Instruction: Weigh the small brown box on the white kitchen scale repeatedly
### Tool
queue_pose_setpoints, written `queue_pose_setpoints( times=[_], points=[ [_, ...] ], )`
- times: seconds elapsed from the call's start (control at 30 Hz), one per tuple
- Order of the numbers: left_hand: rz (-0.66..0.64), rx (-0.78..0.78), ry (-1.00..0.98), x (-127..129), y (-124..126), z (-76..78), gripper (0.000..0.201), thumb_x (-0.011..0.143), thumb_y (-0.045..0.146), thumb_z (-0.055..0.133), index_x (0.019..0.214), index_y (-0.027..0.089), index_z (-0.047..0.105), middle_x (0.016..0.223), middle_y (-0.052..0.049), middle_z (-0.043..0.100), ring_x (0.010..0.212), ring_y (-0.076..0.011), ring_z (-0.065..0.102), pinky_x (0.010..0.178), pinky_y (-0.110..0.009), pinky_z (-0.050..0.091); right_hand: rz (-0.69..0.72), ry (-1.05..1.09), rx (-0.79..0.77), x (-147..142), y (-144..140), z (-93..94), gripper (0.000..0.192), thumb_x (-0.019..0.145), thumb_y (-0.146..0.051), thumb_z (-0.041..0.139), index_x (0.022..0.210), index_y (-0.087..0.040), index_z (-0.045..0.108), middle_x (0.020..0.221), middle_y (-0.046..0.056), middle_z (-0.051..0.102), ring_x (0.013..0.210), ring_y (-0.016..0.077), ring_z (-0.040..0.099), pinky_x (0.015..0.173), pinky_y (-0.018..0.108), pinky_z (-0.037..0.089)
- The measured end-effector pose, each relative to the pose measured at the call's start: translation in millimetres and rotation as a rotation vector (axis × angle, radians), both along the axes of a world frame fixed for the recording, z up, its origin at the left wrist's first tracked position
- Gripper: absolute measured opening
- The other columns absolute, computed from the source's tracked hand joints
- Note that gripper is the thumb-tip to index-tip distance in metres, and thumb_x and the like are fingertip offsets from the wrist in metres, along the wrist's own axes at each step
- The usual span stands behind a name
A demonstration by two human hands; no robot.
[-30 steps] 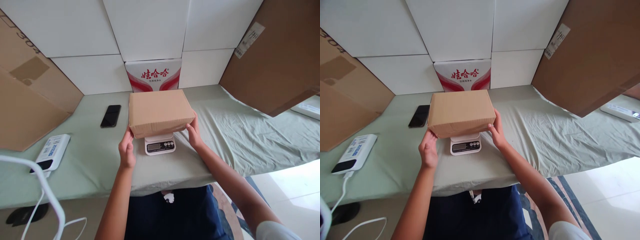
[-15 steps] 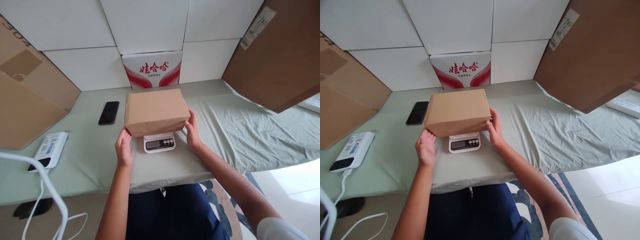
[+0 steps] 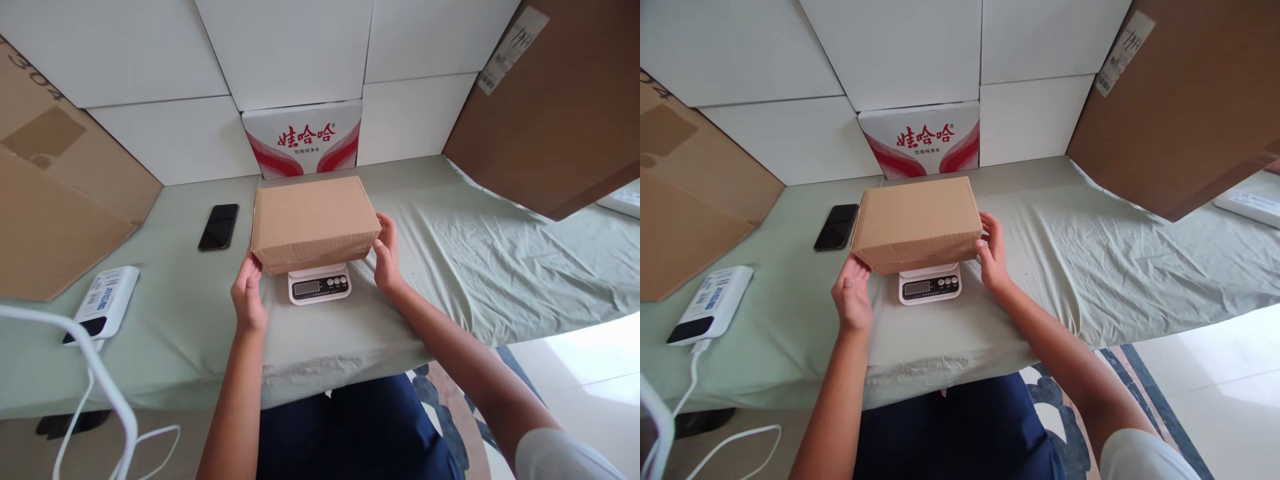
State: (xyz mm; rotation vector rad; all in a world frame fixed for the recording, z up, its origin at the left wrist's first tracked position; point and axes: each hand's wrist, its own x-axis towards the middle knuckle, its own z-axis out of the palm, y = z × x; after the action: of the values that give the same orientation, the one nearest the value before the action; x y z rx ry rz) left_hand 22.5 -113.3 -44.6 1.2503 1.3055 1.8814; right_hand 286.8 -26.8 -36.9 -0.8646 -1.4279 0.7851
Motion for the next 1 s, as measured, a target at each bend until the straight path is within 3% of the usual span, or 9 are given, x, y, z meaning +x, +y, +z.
queue_pose_setpoints(
  times=[0.1,0.3,0.4,0.5,0.6,0.7,0.77,0.87,1.0],
  points=[
    [-0.010,0.002,-0.007,-0.7,1.1,1.5,0.080,0.089,0.074,0.054,0.147,0.020,0.061,0.157,-0.017,0.057,0.151,-0.0350,0.048,0.124,-0.047,0.038,-0.011,0.018,0.005,-0.8,-0.4,2.4,0.062,0.091,-0.070,0.050,0.142,-0.036,0.045,0.143,0.008,0.057,0.134,0.0350,0.056,0.108,0.056,0.050],
    [-0.071,-0.086,0.016,-2.9,-0.6,-7.5,0.079,0.089,0.076,0.052,0.139,0.017,0.067,0.140,-0.020,0.069,0.141,-0.0365,0.059,0.115,-0.048,0.048,0.058,-0.026,0.025,-2.9,-6.2,6.3,0.059,0.094,-0.067,0.051,0.142,-0.032,0.051,0.146,0.009,0.059,0.134,0.0352,0.056,0.113,0.056,0.048],
    [-0.058,-0.037,0.025,-5.8,0.6,-0.8,0.078,0.089,0.076,0.052,0.138,0.017,0.068,0.140,-0.019,0.069,0.140,-0.0365,0.059,0.115,-0.047,0.049,0.080,-0.028,0.051,-3.5,-4.0,7.6,0.061,0.094,-0.067,0.050,0.145,-0.033,0.050,0.149,0.009,0.057,0.137,0.0351,0.054,0.117,0.057,0.045],
    [-0.084,0.010,0.040,-15.8,23.2,15.7,0.077,0.088,0.077,0.053,0.138,0.020,0.068,0.143,-0.016,0.067,0.144,-0.0358,0.055,0.120,-0.048,0.044,0.085,-0.006,0.121,-8.1,17.0,15.3,0.069,0.093,-0.073,0.047,0.150,-0.034,0.042,0.156,0.008,0.051,0.147,0.0358,0.046,0.123,0.058,0.040],
    [-0.159,-0.014,0.030,-29.7,73.1,25.3,0.078,0.087,0.081,0.052,0.132,0.021,0.071,0.142,-0.016,0.068,0.148,-0.0356,0.051,0.124,-0.051,0.039,0.111,-0.023,0.192,-18.4,60.1,22.4,0.076,0.091,-0.076,0.046,0.153,-0.034,0.035,0.163,0.007,0.043,0.155,0.0351,0.038,0.129,0.057,0.033],
    [-0.172,-0.051,-0.030,-38.2,125.8,14.3,0.087,0.079,0.088,0.054,0.130,0.019,0.071,0.143,-0.020,0.066,0.150,-0.0386,0.048,0.125,-0.057,0.035,0.111,-0.071,0.172,-31.1,105.7,16.1,0.084,0.087,-0.081,0.044,0.154,-0.031,0.033,0.165,0.007,0.041,0.155,0.0341,0.036,0.130,0.054,0.030],
    [-0.188,-0.107,-0.049,-39.7,147.1,-0.2,0.092,0.078,0.089,0.055,0.134,0.019,0.068,0.151,-0.021,0.060,0.152,-0.0382,0.046,0.126,-0.056,0.033,0.082,-0.059,0.100,-37.8,124.8,5.3,0.087,0.085,-0.082,0.044,0.153,-0.030,0.035,0.163,0.008,0.043,0.154,0.0333,0.036,0.132,0.054,0.027],
    [-0.212,-0.154,-0.048,-38.8,155.7,-18.3,0.091,0.078,0.089,0.054,0.137,0.021,0.066,0.154,-0.019,0.058,0.152,-0.0365,0.046,0.126,-0.052,0.035,0.070,-0.028,0.014,-41.8,132.8,-9.6,0.084,0.083,-0.079,0.049,0.150,-0.028,0.039,0.160,0.008,0.047,0.153,0.0318,0.038,0.133,0.053,0.024],
    [-0.204,-0.160,-0.039,-36.2,153.1,-25.5,0.090,0.080,0.088,0.054,0.136,0.019,0.068,0.153,-0.019,0.060,0.151,-0.0366,0.047,0.126,-0.050,0.036,0.060,-0.011,-0.035,-39.3,127.3,-14.9,0.082,0.084,-0.076,0.051,0.148,-0.025,0.040,0.160,0.011,0.046,0.153,0.0314,0.039,0.133,0.054,0.025]
  ],
)
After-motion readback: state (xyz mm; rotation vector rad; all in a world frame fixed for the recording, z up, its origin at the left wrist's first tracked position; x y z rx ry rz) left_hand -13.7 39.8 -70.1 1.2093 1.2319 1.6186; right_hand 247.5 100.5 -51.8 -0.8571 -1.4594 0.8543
